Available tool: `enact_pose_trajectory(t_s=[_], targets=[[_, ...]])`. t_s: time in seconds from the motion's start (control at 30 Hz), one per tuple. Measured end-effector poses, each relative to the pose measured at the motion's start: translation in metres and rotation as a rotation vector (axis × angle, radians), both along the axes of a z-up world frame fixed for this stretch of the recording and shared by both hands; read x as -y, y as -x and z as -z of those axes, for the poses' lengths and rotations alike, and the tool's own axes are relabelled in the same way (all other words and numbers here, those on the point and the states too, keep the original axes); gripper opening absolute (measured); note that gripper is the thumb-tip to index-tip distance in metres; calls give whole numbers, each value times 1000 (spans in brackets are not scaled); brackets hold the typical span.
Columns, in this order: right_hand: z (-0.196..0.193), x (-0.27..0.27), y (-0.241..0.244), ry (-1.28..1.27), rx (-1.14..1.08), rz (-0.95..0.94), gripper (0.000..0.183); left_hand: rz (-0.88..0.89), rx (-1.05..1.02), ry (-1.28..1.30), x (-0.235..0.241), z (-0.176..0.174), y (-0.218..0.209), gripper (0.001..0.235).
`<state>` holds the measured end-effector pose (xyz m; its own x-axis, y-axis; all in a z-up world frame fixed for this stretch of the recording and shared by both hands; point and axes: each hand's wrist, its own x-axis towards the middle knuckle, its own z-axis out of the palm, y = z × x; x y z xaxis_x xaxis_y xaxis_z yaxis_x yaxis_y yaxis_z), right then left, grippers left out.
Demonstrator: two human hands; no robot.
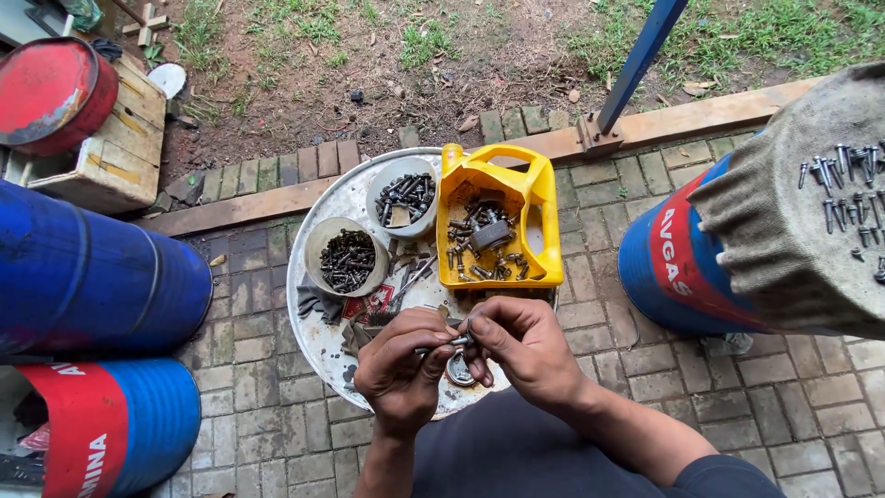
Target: The person cleans small metal screws by hand using a wire brush. They hold the screws and rub them against the brush bristles to remove dirt and rust, then place the cleaned screws into a yellow plastic container on the table.
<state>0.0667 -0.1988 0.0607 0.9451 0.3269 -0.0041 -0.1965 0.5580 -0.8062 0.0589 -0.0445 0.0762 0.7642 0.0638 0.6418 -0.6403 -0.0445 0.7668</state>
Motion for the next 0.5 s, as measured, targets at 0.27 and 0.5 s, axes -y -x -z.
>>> enact_pose_trajectory(t_s=[0.27, 0.5], targets=[[-1, 1, 4, 185, 200, 65, 20, -28, 9, -19, -4, 3, 3, 16], [-5, 2, 7, 84, 72, 1, 27, -17, 15, 0, -2, 1, 2, 18]])
